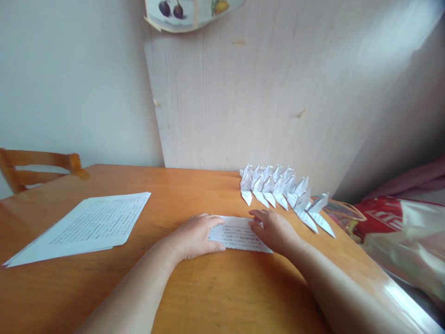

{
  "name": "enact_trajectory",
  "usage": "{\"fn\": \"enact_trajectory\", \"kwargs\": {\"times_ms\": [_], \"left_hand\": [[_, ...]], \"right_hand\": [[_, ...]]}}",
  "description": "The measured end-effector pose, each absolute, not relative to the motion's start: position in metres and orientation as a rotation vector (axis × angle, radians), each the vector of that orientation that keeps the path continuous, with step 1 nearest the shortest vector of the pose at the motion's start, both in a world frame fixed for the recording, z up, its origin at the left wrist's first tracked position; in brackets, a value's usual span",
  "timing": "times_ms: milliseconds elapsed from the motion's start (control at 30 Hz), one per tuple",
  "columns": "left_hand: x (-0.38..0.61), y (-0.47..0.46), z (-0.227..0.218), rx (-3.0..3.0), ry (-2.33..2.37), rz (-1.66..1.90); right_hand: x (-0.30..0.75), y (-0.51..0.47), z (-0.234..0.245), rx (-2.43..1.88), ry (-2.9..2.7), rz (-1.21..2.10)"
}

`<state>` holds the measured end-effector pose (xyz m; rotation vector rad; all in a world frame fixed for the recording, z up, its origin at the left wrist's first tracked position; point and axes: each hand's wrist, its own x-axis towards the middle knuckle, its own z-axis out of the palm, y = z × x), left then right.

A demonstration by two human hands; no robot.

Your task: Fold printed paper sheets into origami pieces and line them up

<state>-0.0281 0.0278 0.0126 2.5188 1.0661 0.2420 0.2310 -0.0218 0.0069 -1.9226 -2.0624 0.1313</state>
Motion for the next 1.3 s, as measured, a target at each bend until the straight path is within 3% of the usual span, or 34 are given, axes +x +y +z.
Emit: {"fn": "enact_trajectory", "kwargs": {"times_ms": [367, 533, 667, 933, 1167, 1300], "left_hand": [[-0.025, 0.028, 0.020, 2.669, 0.998, 0.480], [-0.026, 0.028, 0.033, 2.655, 1.083, 0.855], [-0.031, 0.026, 0.039, 2.481, 1.104, 1.054], [-0.034, 0.024, 0.038, 2.025, 1.100, 0.947], [-0.036, 0.025, 0.033, 1.938, 1.154, 0.728], [-0.035, 0.025, 0.028, 2.218, 1.325, 0.632]], "right_hand": [[0.225, -0.030, 0.016, -1.647, -2.130, 0.228], [0.229, -0.029, 0.020, -1.422, -1.745, 0.302], [0.227, -0.028, 0.028, -1.265, -1.426, 0.564], [0.225, -0.029, 0.028, -1.149, -1.270, 1.082], [0.223, -0.030, 0.023, -1.217, -1.231, 1.248], [0.223, -0.026, 0.013, -1.399, -1.289, 1.221]]}}
